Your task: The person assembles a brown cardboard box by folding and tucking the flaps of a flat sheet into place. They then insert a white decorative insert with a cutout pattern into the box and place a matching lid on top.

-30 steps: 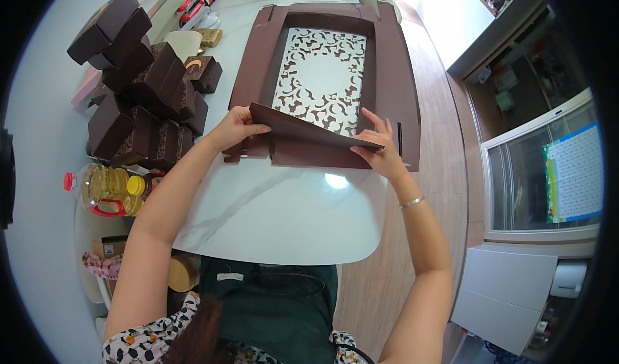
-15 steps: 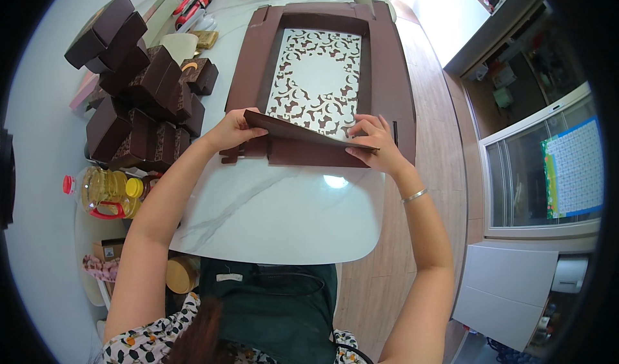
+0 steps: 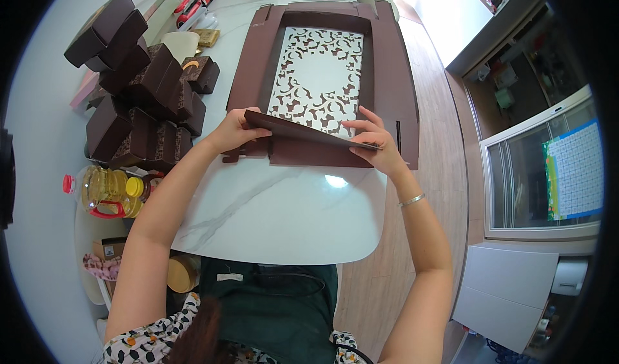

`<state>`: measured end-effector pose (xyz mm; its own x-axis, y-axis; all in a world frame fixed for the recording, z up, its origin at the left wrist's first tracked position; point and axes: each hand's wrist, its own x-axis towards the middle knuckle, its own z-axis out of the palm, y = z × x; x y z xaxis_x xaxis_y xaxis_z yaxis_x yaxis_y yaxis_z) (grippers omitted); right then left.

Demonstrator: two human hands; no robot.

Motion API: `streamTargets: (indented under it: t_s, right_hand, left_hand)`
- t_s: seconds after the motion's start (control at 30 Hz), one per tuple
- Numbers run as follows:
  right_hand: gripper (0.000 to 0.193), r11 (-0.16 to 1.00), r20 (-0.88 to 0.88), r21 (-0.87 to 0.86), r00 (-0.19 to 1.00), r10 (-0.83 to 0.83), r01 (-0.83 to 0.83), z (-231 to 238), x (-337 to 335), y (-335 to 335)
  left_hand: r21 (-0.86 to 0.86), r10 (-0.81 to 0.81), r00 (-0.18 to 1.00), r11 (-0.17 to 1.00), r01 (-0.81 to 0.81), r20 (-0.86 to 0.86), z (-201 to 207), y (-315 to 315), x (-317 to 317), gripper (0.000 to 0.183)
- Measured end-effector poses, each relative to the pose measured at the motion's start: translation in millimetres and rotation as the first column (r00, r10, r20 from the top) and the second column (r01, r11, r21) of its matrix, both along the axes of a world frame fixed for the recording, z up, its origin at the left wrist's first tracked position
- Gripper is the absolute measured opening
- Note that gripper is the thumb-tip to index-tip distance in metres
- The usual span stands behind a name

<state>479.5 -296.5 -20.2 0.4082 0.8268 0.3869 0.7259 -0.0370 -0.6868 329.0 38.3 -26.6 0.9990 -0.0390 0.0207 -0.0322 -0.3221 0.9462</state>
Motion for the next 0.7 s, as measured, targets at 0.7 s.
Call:
streamTargets:
  t_s: [0.7]
  right_hand:
    - [0.028,0.925,0.179,-0.306,0.968,-0.176,0.225,15.2,6.3,1.1]
  left_hand:
    - [0.128,0.135,0.969,0.978,-0.164,0.208,-4.0,-9.2,8.1,0.035]
